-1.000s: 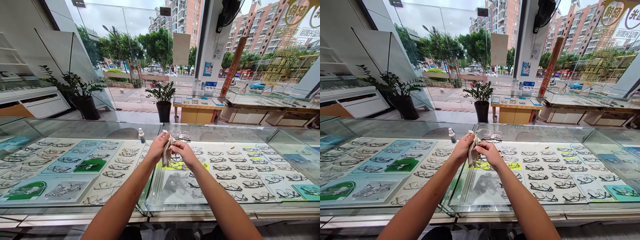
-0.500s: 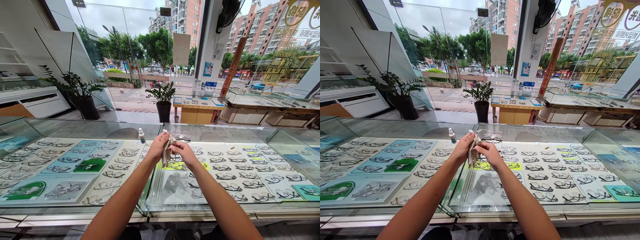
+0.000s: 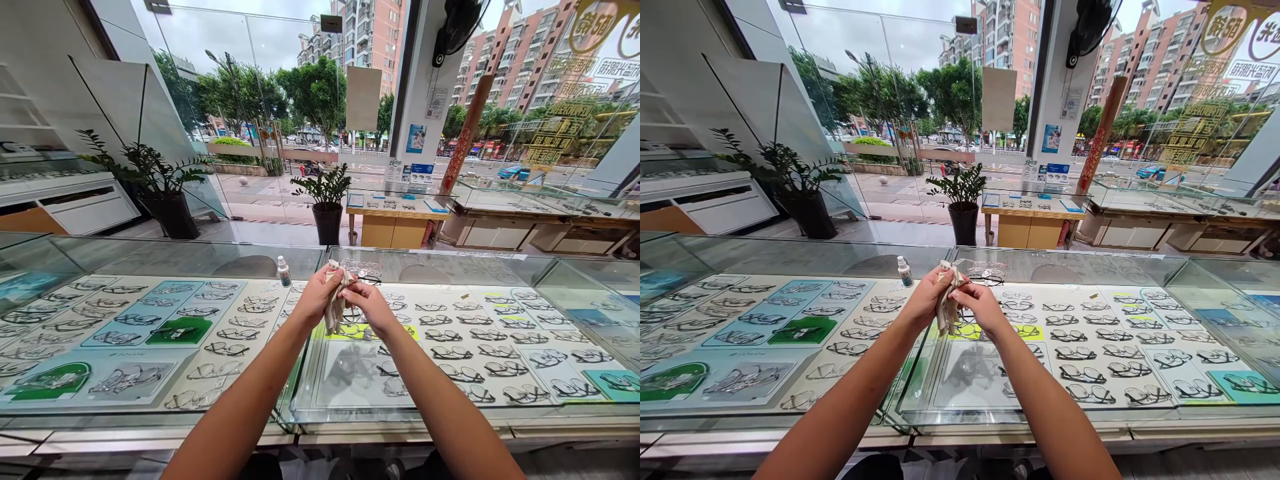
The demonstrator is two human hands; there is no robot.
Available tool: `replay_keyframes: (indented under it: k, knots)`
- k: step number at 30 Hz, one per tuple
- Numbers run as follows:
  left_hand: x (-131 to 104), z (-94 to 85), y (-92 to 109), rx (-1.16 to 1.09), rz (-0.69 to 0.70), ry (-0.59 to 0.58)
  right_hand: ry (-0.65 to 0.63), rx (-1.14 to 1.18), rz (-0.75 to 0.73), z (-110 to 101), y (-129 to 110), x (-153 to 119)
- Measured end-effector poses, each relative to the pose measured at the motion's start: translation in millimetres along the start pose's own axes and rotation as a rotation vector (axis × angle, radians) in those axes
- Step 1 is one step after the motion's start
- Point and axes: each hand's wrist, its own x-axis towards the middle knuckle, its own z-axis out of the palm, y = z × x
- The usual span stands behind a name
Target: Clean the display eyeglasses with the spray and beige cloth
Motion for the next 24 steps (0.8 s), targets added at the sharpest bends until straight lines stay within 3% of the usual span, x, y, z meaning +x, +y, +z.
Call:
replay_keyframes:
  k: [19,24]
  knots:
    - [4.4,-5.8,-7.4,0.004,0.011,0.034,-0.050,0.017,-0.019,1.8,-4.3,-2.2]
    - [2.5,-7.9,-0.1,-0.025,-0.018,-0.032,-0.009,0.117,0.026,-2.2,-3.4,0.3]
